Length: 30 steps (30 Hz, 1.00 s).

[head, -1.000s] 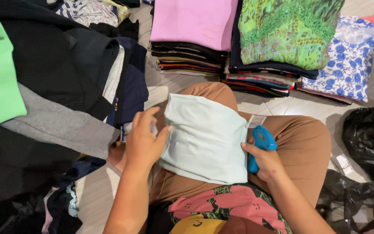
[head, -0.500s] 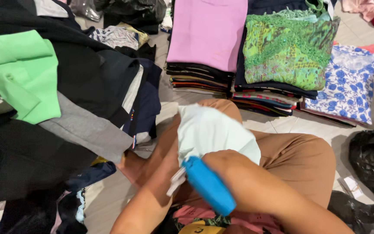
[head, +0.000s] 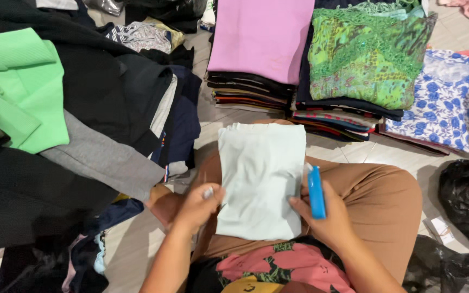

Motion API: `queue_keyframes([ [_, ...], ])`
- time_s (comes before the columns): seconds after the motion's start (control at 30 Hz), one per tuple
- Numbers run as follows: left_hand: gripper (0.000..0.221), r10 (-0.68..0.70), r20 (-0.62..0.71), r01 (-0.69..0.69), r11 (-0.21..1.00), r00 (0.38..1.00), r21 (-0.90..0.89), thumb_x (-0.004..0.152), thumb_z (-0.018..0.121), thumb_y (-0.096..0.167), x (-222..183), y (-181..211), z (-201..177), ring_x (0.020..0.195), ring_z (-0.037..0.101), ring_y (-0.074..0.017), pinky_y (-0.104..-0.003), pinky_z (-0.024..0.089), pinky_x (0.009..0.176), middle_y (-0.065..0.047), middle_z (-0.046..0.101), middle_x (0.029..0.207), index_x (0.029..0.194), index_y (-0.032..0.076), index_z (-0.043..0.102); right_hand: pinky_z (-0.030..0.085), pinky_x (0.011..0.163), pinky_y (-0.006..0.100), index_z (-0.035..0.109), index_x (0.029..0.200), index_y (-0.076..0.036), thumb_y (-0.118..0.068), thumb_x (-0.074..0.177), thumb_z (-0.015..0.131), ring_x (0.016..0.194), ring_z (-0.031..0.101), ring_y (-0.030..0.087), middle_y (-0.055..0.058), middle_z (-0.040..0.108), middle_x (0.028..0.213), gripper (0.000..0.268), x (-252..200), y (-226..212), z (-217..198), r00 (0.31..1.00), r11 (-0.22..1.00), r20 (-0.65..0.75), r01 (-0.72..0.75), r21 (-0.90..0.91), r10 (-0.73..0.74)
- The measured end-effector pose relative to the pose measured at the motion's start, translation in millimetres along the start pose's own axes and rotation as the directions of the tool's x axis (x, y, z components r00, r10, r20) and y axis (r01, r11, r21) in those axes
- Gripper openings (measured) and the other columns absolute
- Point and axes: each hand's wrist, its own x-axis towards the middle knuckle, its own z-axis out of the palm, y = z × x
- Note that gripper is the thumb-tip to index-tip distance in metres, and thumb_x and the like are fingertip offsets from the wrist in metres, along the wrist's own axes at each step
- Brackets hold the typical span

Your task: The person uses a tagging gun to attach price tags to various items of clothing, including a green patterned top, a purple shirt, a light blue top, and a floral patterned garment. They pick up each item, align the tag, and use the tool to pierce the fabric and secure the tag before folding or setting the item aside.

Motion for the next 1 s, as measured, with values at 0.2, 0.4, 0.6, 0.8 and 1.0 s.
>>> queue_keyframes([
  [0.2,0.031,0.220,0.049,-0.225,0.927,0.974,0.299,0.078,0.085,0.028,-50,32,28,0.091,0.070,-0.0069,-0.026,0.057,0.079,0.000,0.083,0.099,0.102,0.009,0.078,0.053,0.069,0.031,0.068,0.097,-0.019,-0.036,0.074,0.088,0.070,0.070,0.014,-0.004,0.076,0.080,0.035,-9,7,12,0.989,0.993,0.146,0.000,0.121,-0.017],
  [0.4,0.051,0.324,0.164,-0.284,0.932,0.932,-0.227,0.083,0.077,0.011,-79,62,39,0.110,0.067,-0.0162,-0.034,0.057,0.096,-0.009,0.076,0.124,0.133,0.001,0.068,0.052,0.100,0.044,0.068,0.126,0.002,0.011,0.071,0.079,0.110,0.063,0.023,0.010,0.071,0.119,0.057,-14,-22,-16,0.961,0.512,0.194,-0.269,0.816,0.196],
  [0.6,0.062,0.320,0.048,-0.266,0.854,0.946,-0.448,0.083,0.071,0.007,-51,158,61,0.081,0.067,-0.0184,-0.034,0.055,0.071,-0.009,0.074,0.101,0.145,0.012,0.064,0.055,0.082,0.045,0.065,0.122,-0.007,0.007,0.071,0.070,0.094,0.065,0.025,0.004,0.067,0.109,0.054,54,-88,-48,0.947,0.274,0.258,-0.305,0.912,0.193],
  [0.8,0.034,0.357,-0.032,-0.333,0.833,0.934,-0.442,0.082,0.087,0.024,37,315,83,0.079,0.075,-0.0287,-0.045,0.060,0.067,-0.014,0.074,0.089,0.108,0.008,0.073,0.061,0.070,0.050,0.073,0.108,-0.001,0.000,0.068,0.084,0.082,0.074,0.029,0.010,0.074,0.092,0.041,169,-197,-85,0.986,0.393,-0.088,0.026,0.919,0.140],
  [1.0,0.020,0.679,0.086,-0.545,0.653,0.729,-0.527,0.084,0.084,0.015,76,415,77,0.071,0.078,-0.0227,-0.037,0.064,0.063,-0.015,0.077,0.083,0.098,0.007,0.073,0.060,0.075,0.034,0.068,0.104,-0.009,-0.006,0.069,0.089,0.082,0.070,0.017,0.002,0.067,0.088,0.041,255,-237,-111,0.915,0.514,-0.373,0.396,0.761,-0.153],
])
